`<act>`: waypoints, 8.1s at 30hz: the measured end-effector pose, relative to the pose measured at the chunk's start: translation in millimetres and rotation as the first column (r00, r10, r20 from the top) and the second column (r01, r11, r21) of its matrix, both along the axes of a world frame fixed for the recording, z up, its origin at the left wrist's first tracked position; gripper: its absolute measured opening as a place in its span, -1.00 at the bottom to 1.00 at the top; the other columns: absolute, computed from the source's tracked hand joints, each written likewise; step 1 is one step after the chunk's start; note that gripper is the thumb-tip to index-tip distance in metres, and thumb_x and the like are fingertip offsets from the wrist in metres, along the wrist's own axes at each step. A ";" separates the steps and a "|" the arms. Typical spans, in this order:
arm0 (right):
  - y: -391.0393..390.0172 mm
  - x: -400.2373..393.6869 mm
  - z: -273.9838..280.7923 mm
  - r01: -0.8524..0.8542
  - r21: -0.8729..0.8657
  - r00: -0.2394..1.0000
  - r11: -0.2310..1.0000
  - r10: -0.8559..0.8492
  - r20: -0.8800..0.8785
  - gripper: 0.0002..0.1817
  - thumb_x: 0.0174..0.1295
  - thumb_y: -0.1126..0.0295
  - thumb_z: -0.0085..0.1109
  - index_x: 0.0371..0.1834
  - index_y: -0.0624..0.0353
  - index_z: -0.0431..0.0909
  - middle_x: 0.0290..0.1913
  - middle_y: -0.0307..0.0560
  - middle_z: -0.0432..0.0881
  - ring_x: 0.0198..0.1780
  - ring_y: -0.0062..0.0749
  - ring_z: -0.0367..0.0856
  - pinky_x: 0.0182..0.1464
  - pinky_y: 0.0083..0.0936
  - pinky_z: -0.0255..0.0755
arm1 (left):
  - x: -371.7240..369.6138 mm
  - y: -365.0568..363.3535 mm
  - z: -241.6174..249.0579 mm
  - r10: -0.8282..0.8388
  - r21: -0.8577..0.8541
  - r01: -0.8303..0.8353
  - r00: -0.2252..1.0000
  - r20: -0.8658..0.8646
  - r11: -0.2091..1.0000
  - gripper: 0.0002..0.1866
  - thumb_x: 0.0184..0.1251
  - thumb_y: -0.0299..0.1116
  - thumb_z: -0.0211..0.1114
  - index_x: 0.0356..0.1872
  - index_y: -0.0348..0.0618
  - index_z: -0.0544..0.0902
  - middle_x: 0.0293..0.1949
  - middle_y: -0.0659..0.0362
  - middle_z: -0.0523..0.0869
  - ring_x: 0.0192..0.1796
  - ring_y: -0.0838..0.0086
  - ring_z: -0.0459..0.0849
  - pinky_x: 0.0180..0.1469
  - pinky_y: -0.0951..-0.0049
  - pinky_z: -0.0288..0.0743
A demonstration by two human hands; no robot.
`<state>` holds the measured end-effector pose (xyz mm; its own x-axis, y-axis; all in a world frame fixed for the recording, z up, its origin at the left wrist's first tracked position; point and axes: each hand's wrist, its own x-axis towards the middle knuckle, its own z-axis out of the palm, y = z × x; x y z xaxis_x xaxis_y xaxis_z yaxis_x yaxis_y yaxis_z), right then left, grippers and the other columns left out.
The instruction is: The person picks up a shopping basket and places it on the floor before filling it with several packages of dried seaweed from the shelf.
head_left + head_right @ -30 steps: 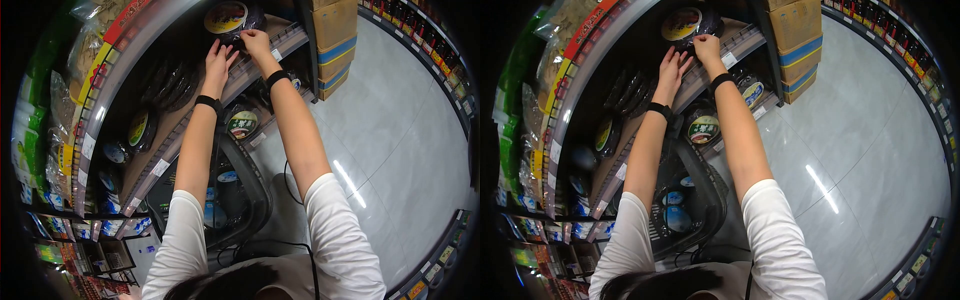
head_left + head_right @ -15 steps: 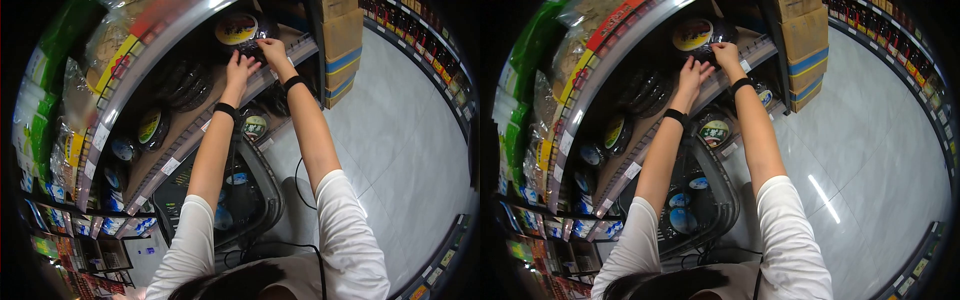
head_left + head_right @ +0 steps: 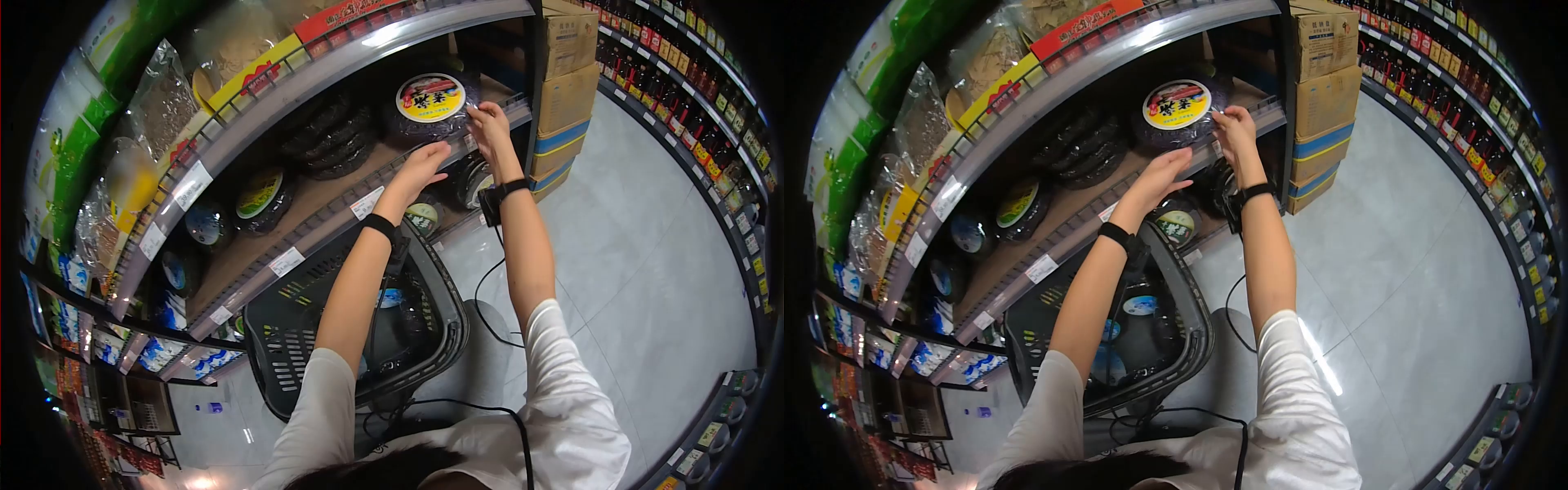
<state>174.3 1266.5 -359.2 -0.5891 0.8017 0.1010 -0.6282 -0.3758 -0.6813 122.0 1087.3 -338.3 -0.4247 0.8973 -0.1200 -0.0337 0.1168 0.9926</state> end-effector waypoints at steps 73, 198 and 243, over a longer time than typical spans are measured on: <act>-428.7 41.8 -126.3 -0.889 -0.044 0.102 -0.455 -0.291 0.951 -0.49 -0.08 0.26 0.18 -0.03 0.24 0.39 -0.10 0.21 0.54 -0.01 0.02 0.49 0.04 -0.29 0.37 | 69.7 -399.5 -250.3 -0.744 -0.720 0.248 0.405 -0.531 0.649 -0.75 0.10 -0.48 0.07 -0.18 -0.18 0.59 -0.20 -0.01 0.64 -0.11 0.18 0.61 -0.13 0.27 0.49; -425.0 42.5 -111.1 -0.842 -0.077 0.157 -0.534 -0.378 0.912 -0.62 0.11 0.46 -0.05 0.05 0.16 0.38 -0.13 0.15 0.55 -0.02 0.02 0.49 -0.01 -0.22 0.39 | 21.5 -423.2 -238.2 -0.665 -0.820 0.408 0.745 0.046 0.401 -0.16 0.12 0.07 0.17 0.32 -0.12 0.03 -0.17 0.00 0.59 -0.38 0.28 0.58 -0.39 0.38 0.50; -472.9 -107.6 48.0 -0.765 0.242 0.643 0.597 0.690 0.332 -0.84 0.19 0.49 -0.05 -0.21 0.29 0.46 -0.29 -0.09 0.54 -0.32 -0.46 0.54 -0.19 -0.54 0.48 | -122.2 -424.3 -20.7 0.572 0.239 -0.520 0.727 -0.380 0.820 -0.71 0.02 -0.53 0.14 -0.16 -0.31 0.50 -0.28 0.11 0.64 -0.19 0.49 0.60 -0.10 0.52 0.45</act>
